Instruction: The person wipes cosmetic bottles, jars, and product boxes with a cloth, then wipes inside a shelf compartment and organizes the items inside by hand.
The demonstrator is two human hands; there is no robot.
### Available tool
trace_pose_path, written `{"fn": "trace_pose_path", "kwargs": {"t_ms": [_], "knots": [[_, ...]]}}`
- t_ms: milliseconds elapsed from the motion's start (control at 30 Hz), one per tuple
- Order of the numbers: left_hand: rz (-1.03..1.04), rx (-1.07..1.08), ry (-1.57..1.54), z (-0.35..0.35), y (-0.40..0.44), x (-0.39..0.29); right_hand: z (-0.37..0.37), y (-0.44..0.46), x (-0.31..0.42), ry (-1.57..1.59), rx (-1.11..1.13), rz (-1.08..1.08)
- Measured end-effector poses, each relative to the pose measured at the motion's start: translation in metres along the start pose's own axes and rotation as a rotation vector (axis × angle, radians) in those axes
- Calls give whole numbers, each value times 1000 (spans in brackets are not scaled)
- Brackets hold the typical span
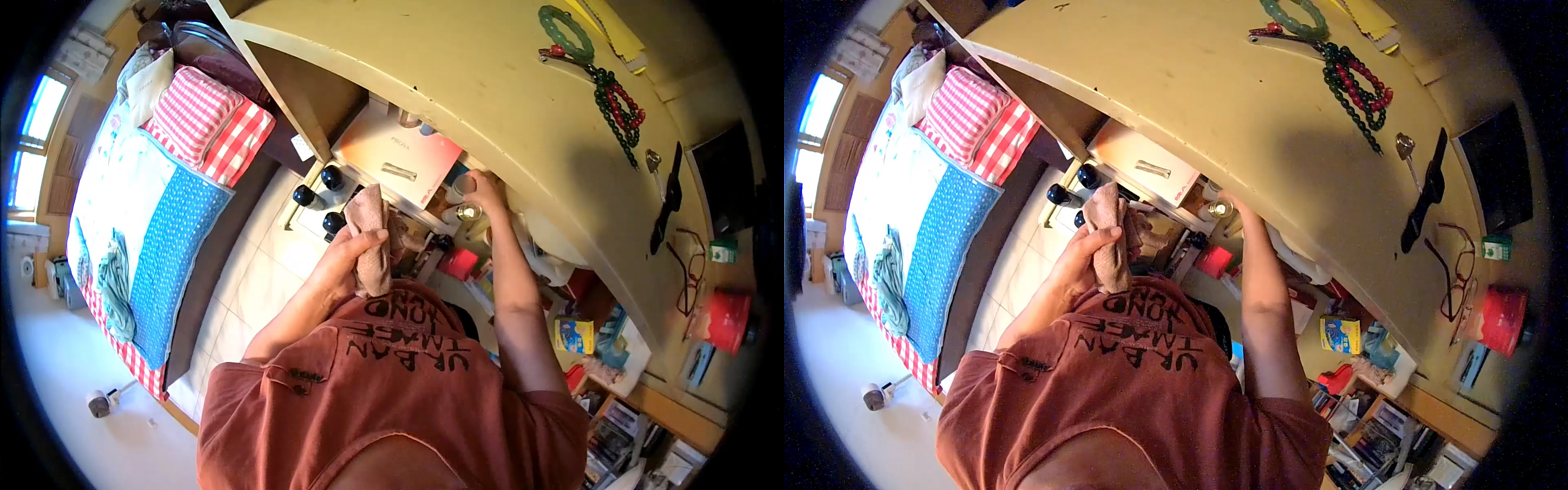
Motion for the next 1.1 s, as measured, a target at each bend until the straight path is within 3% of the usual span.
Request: {"fn": "trace_pose_path", "kwargs": {"t_ms": [67, 233, 333, 433, 533, 567, 633, 733, 800, 833, 867, 967, 1067, 1100], "knots": [[29, 8, -13, -1, 2, 0, -1, -6, 12, 220, 176, -2], [6, 10, 7, -2, 6, 2, 27, 2, -22, 271, 225, -25], [-12, 2, 26, -4, 8, 4, 30, 3, -31, 543, 116, -83], [-14, -2, 7, -4, 12, 4, 3, -11, -21, 545, -59, 101], [-1, -17, -51, -12, 22, 6, -45, -37, 39, 293, -224, 54], [10, -26, -85, -15, 27, 7, -63, -47, 75, 426, -271, 13], [1, 41, -85, -7, 34, 1, -103, -73, 169, 592, -235, -107], [36, 73, -80, 2, 50, -7, -116, -101, 279, 723, 15, -371], [44, 44, -129, -4, 63, -12, -84, -104, 293, 658, 152, -376], [23, 53, -121, -8, 72, -13, -76, -105, 297, 565, 93, -388], [2, 63, -112, -12, 80, -14, -69, -100, 296, 663, 134, -354], [220, 114, 169, -20, 108, -42, -88, -105, 299, 651, -142, -327], [631, 69, 639, -30, 151, -99, -79, -110, 280, 765, -82, -202], [673, -19, 963, -54, 191, -115, -74, -112, 274, 716, -72, -207]]}}
Point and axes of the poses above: each hand's wrist, its own y-axis towards the middle knuckle, its own z-axis out of the palm, x = y × z, the point moved 6 cm from there along y, towards the middle knuckle, and after that the axes turned 10 degrees about x, right-handed, at the moved point
